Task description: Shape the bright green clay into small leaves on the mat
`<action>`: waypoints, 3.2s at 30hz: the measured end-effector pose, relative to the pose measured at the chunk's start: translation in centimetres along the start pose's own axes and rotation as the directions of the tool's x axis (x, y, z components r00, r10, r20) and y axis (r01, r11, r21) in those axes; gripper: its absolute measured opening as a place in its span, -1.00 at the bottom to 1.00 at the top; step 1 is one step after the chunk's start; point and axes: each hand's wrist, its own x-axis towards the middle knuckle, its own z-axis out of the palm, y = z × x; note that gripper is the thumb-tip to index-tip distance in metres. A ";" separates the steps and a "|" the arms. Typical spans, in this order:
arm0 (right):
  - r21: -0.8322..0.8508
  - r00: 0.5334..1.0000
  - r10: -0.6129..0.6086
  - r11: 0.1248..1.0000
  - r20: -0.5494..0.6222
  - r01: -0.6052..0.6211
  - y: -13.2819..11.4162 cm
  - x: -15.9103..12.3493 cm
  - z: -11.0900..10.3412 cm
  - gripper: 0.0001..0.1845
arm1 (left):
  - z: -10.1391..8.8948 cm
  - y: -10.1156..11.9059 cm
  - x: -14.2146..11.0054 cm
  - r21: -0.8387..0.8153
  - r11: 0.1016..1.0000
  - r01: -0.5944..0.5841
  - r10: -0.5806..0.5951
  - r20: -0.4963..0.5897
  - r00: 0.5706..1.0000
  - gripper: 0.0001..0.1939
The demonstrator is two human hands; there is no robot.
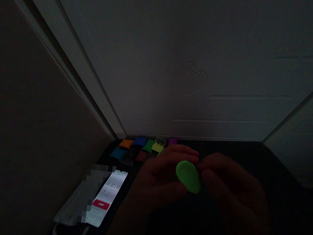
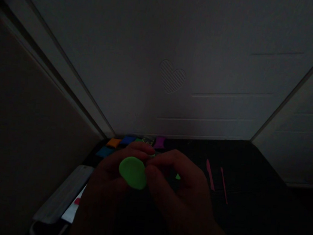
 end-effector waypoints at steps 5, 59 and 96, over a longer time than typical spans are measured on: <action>-0.044 1.000 0.028 0.999 -0.012 -0.028 -0.1 0.2 0.3 -0.96 | 0.3 0.0 -0.2 0.024 1.000 -0.013 0.014 -0.036 0.999 -0.68; -0.477 0.842 -0.538 0.750 -0.036 0.459 1.1 0.4 0.2 -0.78 | 1.8 0.4 -0.7 0.602 0.788 -0.130 0.377 -0.304 0.875 -0.74; -0.409 0.847 -0.529 0.782 -0.039 0.470 -0.1 1.1 -0.1 -0.73 | 1.3 1.5 -1.2 0.728 0.651 -0.214 0.500 -0.200 0.843 -0.66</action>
